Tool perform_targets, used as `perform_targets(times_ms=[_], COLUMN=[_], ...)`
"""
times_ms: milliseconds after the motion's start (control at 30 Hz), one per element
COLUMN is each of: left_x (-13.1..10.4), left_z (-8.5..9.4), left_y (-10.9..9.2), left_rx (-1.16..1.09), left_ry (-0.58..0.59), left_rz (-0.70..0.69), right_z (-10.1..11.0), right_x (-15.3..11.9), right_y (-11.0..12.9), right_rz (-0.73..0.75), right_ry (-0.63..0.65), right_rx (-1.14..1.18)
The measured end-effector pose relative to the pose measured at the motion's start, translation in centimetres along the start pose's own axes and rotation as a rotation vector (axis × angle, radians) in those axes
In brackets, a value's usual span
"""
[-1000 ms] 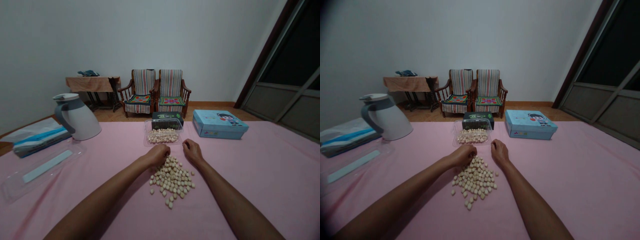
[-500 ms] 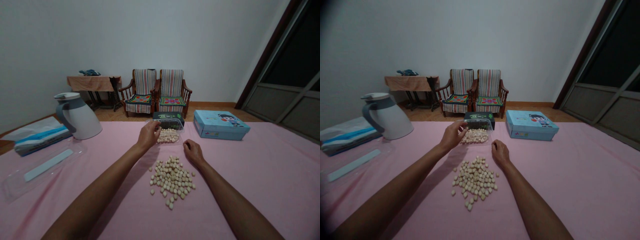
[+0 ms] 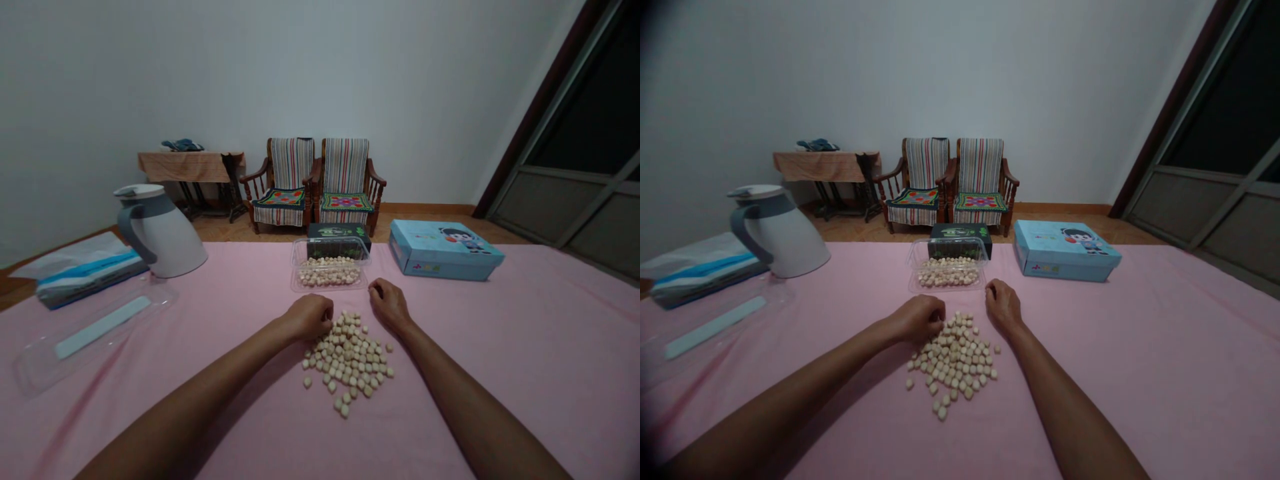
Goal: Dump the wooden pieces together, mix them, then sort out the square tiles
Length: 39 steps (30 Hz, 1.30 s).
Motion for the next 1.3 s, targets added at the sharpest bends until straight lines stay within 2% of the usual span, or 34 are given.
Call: perform_targets(times_ms=[133,233,300,400,433,467,533,700,800,900,1167,1233,1300], left_x=[0.5,1.1,1.6,1.3,1.0,0.8,0.7,-0.5,-1.5,-1.7,-1.1,-0.9,-0.5], left_z=[0.1,2.1,4.7,9.0,9.9,10.4,9.8,4.2,1.9,1.0,0.2,0.4,1.4], left_y=[-0.1,-0.1,0.2,0.6,0.7,0.7,0.5,-0.1,0.2,0.4,0.2,0.2,0.3], left_rx=[0.03,0.025,0.016,-0.002,-0.016,-0.035,-0.087,-0.122,-0.113,-0.127,-0.1,-0.072,-0.051], left_ry=[0.029,-0.053,-0.229,-0.601,-0.688,-0.726,-0.642,-0.09,0.078,0.103,0.09,0.067,0.008], left_rz=[0.044,0.019,0.009,0.017,0.011,-0.003,-0.052,-0.16,-0.111,-0.07,-0.027,-0.023,-0.041], right_z=[0.1,0.1,0.1,0.1,0.1,0.0,0.0,0.0,0.0,0.0,0.0,-0.1,-0.1], right_x=[0.0,0.0,0.0,0.0,0.0,0.0,0.1,0.0,0.0,0.0,0.0,0.0,0.0], right_y=[0.1,0.2,0.2,0.1,0.1,0.1,0.0,0.1,0.0,0.1,0.0,0.0,0.0], right_rz=[0.006,0.014,0.017,0.014,0.012,0.01,0.004,0.01,0.01,0.011,-0.002,0.001,0.002], right_ry=[-0.007,-0.001,-0.003,-0.007,-0.005,-0.003,-0.002,-0.006,-0.012,-0.012,-0.008,-0.006,-0.001], right_rx=[-0.007,0.0,0.003,0.006,0.009,0.011,0.016,0.009,0.005,0.004,0.008,0.01,0.011])
Point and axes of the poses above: each hand's wrist, its own x-axis towards the middle knuckle, its own z-axis out of the back of the hand, y = z × x, the point moved 7 cm from there along x, towards the middle knuckle, and after that the axes turned 5 degrees about -z, right-handed, at the moved point
